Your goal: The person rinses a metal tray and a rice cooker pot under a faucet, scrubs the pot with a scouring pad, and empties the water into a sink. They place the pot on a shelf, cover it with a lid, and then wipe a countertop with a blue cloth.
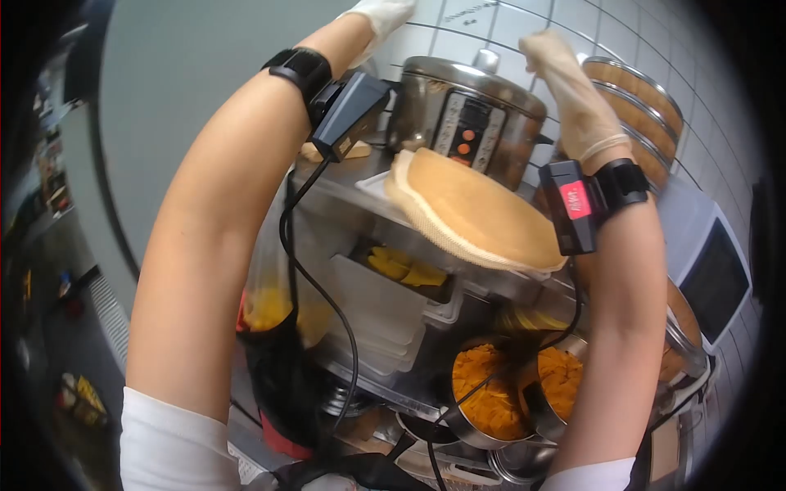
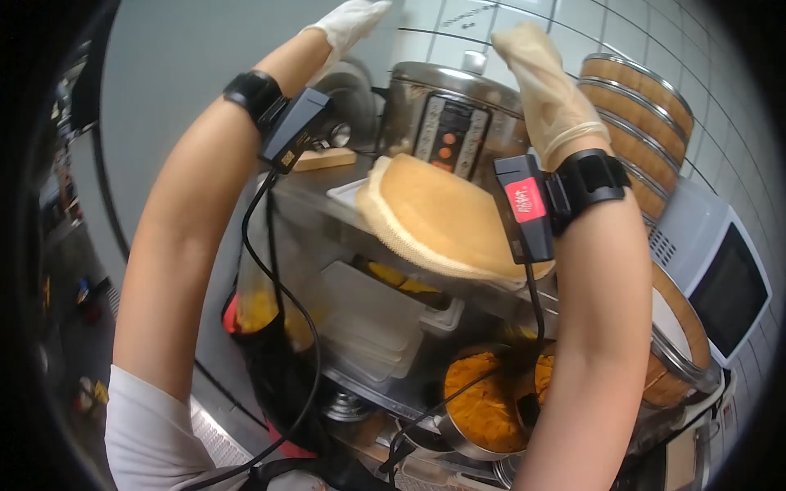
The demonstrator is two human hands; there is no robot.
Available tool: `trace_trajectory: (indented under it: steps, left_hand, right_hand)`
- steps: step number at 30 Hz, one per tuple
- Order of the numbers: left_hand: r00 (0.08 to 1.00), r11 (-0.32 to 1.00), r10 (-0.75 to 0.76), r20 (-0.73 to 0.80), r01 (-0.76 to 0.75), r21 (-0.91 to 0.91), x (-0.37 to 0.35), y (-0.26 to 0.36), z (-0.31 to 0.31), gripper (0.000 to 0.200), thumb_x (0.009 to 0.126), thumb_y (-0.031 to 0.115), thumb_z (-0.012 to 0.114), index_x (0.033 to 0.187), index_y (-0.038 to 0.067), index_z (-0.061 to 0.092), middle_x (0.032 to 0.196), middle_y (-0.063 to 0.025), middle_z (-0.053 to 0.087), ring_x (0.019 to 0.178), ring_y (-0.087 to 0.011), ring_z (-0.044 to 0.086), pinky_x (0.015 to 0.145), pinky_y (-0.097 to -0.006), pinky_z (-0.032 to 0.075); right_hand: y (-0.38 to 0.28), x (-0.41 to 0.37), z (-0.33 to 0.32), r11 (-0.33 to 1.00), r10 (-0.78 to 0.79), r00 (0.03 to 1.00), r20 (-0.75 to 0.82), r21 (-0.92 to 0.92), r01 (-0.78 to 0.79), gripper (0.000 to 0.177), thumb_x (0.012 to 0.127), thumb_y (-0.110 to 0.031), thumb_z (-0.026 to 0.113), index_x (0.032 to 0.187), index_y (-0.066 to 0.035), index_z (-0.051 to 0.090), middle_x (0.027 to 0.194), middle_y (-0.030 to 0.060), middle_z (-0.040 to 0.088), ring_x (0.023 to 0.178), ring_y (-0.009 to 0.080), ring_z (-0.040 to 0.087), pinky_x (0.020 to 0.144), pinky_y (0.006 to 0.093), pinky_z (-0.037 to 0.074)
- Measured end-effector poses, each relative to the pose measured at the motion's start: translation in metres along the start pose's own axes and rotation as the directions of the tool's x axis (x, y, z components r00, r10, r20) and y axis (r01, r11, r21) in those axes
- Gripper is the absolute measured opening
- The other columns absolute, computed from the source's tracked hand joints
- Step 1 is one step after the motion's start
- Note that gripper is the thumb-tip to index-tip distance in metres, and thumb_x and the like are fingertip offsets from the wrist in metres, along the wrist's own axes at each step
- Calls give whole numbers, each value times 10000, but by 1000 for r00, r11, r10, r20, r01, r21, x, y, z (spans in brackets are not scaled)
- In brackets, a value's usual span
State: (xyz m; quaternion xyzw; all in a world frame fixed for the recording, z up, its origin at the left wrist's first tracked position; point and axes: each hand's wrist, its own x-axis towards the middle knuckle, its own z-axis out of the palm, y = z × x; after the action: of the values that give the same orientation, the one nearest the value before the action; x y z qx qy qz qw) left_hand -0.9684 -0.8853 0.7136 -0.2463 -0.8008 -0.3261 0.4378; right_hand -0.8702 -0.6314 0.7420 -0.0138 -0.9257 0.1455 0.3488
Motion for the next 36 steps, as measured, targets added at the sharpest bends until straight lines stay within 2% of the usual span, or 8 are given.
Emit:
trace_trajectory:
  steps: [2,6,14,19,22,26,31,36]
  left_hand:
    - [969,976,207,-137,-213,-33,6,4,-16,361,925,327,482,938,9,653,827,-108,652,750,-179,588,685,-307,462]
    - [944,936,320,-83,-329,-125,-43,38,-83,393,931,359,480,941,12,665,792,-119,651,758,-194,583,709,-341,469]
    - [996,937,86,14,-76,-341,-237,64,-217,389,945,344,502,1091,-7,583,945,-80,624,889,-166,587,841,-285,462]
    - [978,969,-209,11,209,-130,-419,47,-330,199,917,194,577,1041,49,630,883,-42,657,847,-113,608,807,-273,483]
    - [803,782,-583,125,596,-183,-542,36,-421,208,941,219,569,1052,55,633,899,-42,668,860,-100,614,794,-270,490]
    - [480,550,-835,-269,729,-408,-708,33,-536,230,960,219,531,1021,24,637,823,-42,649,734,-82,600,707,-214,491]
    - [-57,439,-612,-789,805,-399,-874,99,-640,185,931,179,530,933,49,661,711,-21,613,574,-42,482,536,-174,379]
    - [-283,379,-217,-934,858,-348,-950,170,-660,152,906,151,548,884,74,678,643,1,591,526,-30,434,486,-172,313]
  right_hand:
    - [-8,-18,-18,596,-541,820,186,772,219,278,854,-291,556,889,-49,687,901,107,673,767,178,636,694,314,489]
    - [-104,-36,22,833,-231,942,-243,451,321,311,856,-294,528,938,-11,626,824,78,622,742,166,566,669,326,456]
    - [-197,-194,49,32,-441,848,-293,939,341,286,902,-234,536,1038,-11,654,910,64,663,802,138,619,722,278,481]
    - [-211,-352,121,51,-524,849,-69,992,112,250,898,-184,555,973,37,646,900,83,648,777,133,595,717,251,466]
    - [-196,-433,201,111,-770,637,41,991,71,274,888,-194,568,994,47,640,916,118,662,753,168,628,672,291,509]
    - [-243,-542,218,393,-646,499,578,812,-432,442,908,-348,609,1126,37,612,923,122,667,797,176,627,742,283,511]
    - [-345,-604,276,440,-675,372,637,752,-491,364,931,-269,583,1146,24,604,954,115,665,815,179,630,756,293,522]
    - [-438,-625,372,308,-900,161,406,851,-425,340,888,-273,592,1020,39,630,832,95,648,697,154,611,622,273,492]
